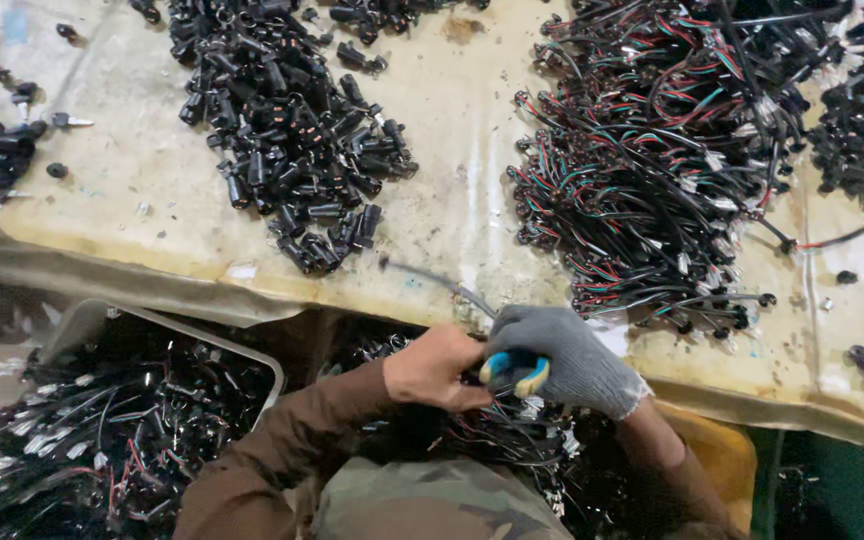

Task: The person repeatedly picks up small black cylindrical components and wire harnesses from a table, inserts the components into the harness ends, and places the assembled units into a bin below. The process is continuous and repetitive throughout the clip.

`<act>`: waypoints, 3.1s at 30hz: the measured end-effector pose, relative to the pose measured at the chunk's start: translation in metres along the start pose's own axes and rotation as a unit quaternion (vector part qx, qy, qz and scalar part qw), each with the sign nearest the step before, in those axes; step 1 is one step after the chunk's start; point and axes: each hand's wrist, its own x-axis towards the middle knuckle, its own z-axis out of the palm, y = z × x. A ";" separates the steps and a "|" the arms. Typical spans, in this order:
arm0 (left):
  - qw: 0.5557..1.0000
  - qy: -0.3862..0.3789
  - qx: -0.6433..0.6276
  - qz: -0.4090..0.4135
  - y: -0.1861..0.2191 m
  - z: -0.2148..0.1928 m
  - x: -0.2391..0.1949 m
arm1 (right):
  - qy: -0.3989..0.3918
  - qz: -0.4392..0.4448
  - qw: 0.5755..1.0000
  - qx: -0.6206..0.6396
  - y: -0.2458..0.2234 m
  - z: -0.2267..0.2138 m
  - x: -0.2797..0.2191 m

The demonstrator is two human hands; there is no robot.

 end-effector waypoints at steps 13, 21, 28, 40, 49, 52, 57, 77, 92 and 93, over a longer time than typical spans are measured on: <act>0.980 0.134 0.146 0.000 0.039 0.012 -0.009 | 0.247 -0.023 0.842 0.480 -0.019 0.054 -0.044; 0.992 0.119 0.038 0.010 0.049 0.049 -0.018 | 0.235 -0.070 0.676 0.695 -0.007 0.090 -0.064; 0.990 0.007 0.124 -0.065 0.050 0.014 0.006 | 0.327 -0.015 0.771 0.547 0.003 0.090 -0.069; 0.974 -0.165 0.149 0.042 0.067 -0.020 -0.032 | 0.220 0.218 0.862 -0.401 0.125 -0.001 -0.078; 0.798 0.342 0.432 -0.244 -0.064 -0.078 -0.020 | 0.505 0.074 0.823 0.249 0.077 -0.040 -0.041; 0.763 0.233 0.500 -0.338 -0.096 -0.078 -0.010 | 0.309 -0.014 0.936 -0.166 0.058 -0.009 -0.013; 0.776 0.238 0.500 -0.301 -0.112 -0.058 -0.012 | 0.157 0.195 0.930 -0.270 0.081 0.055 0.019; 0.707 0.333 -0.609 -0.134 -0.023 -0.002 0.035 | 0.234 0.208 0.914 -0.258 0.116 0.059 0.007; 0.727 0.221 -0.630 -0.162 -0.025 0.021 0.007 | 0.270 0.036 0.962 -0.007 0.034 0.033 -0.023; 0.778 0.188 -0.577 -0.163 -0.021 0.020 0.004 | 0.286 0.014 0.958 -0.009 0.029 0.026 -0.026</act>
